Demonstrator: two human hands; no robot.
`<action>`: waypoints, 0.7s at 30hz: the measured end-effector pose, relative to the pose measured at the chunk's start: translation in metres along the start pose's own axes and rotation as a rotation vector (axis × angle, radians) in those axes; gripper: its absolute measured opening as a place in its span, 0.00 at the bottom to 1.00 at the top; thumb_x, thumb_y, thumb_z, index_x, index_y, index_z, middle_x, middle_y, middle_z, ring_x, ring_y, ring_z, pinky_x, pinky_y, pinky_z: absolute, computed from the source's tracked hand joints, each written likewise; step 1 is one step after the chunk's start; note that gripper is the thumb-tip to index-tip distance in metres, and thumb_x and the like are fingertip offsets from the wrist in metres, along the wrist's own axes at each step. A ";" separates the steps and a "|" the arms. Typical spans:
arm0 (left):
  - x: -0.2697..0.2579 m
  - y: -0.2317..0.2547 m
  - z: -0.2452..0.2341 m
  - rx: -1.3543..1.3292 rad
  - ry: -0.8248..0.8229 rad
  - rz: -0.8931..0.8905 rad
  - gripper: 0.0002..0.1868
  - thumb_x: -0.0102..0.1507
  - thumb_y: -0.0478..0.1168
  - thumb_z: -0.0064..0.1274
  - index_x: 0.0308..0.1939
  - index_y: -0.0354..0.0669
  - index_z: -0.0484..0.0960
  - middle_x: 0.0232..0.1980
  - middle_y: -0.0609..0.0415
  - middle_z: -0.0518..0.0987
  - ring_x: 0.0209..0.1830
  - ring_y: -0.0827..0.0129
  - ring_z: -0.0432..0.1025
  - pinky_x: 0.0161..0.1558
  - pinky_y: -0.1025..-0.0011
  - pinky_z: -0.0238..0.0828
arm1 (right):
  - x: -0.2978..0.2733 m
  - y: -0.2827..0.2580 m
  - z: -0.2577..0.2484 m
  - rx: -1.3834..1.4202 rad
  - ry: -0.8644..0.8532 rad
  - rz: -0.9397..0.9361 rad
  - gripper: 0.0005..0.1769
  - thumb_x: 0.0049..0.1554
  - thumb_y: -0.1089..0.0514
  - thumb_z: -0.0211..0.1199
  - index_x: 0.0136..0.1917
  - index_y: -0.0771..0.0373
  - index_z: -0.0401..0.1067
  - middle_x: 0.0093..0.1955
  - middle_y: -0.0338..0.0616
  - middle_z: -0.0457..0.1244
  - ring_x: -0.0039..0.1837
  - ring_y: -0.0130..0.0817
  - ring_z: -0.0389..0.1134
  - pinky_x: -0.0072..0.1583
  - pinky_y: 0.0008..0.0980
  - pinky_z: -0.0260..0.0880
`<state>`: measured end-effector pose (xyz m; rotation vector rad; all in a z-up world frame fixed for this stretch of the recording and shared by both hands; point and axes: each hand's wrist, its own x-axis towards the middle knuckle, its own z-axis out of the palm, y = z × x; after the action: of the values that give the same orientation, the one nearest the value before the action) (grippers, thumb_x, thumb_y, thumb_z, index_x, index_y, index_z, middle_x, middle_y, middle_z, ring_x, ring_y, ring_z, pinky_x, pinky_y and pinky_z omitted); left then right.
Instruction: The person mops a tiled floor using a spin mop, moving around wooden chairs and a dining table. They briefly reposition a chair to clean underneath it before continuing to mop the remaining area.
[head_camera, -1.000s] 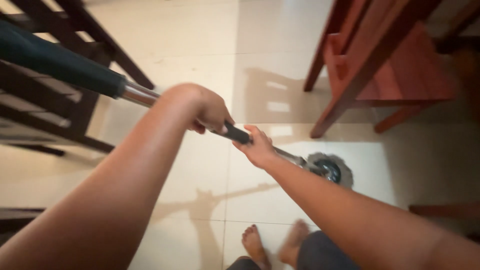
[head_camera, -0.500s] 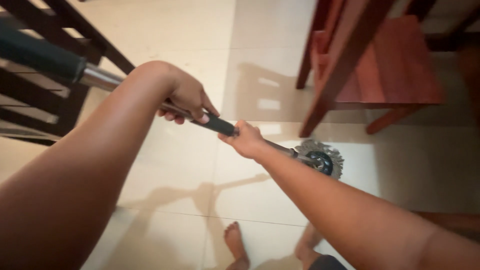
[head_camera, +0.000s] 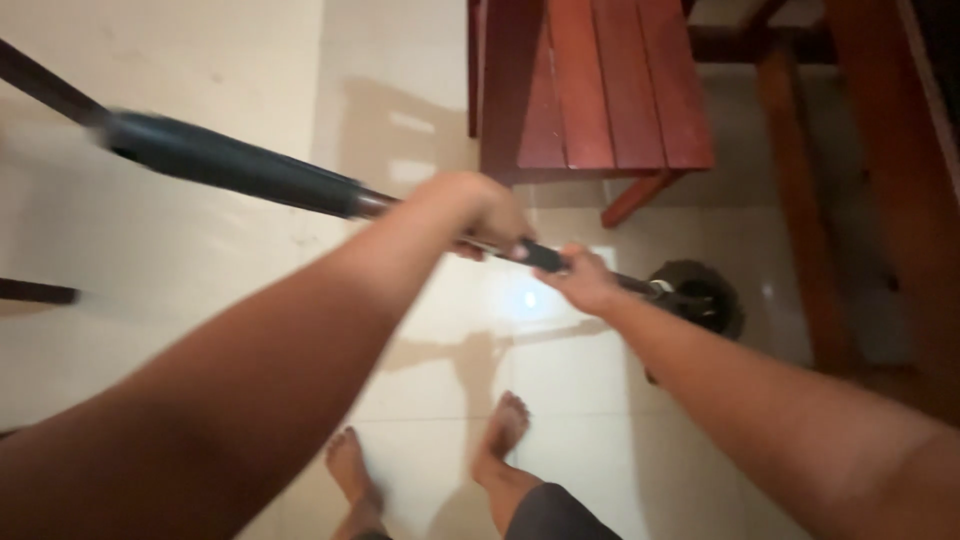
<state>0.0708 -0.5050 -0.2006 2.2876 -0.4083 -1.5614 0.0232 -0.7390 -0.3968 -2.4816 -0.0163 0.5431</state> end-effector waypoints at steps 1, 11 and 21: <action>0.030 0.012 0.006 -0.026 -0.024 0.025 0.22 0.67 0.44 0.51 0.64 0.74 0.78 0.39 0.58 0.74 0.28 0.71 0.70 0.29 0.69 0.72 | 0.001 0.031 -0.007 -0.065 0.017 0.015 0.29 0.49 0.36 0.74 0.50 0.61 0.74 0.45 0.51 0.69 0.49 0.45 0.71 0.53 0.42 0.70; 0.187 0.101 0.143 -0.018 0.159 0.198 0.17 0.63 0.43 0.51 0.55 0.55 0.85 0.50 0.51 0.85 0.46 0.58 0.80 0.49 0.57 0.76 | -0.028 0.234 -0.028 -0.408 -0.159 0.132 0.22 0.47 0.46 0.76 0.53 0.54 0.80 0.54 0.50 0.70 0.59 0.50 0.70 0.61 0.47 0.69; 0.075 -0.033 0.143 -0.022 0.182 0.175 0.17 0.66 0.49 0.50 0.58 0.56 0.81 0.41 0.50 0.82 0.38 0.60 0.78 0.42 0.60 0.75 | -0.050 0.085 0.074 -0.307 0.018 -0.020 0.33 0.47 0.46 0.77 0.62 0.58 0.72 0.56 0.58 0.68 0.59 0.54 0.70 0.62 0.47 0.69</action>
<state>-0.0349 -0.5228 -0.3257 2.2848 -0.5237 -1.2570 -0.0608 -0.7753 -0.4802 -2.7811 -0.1268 0.5439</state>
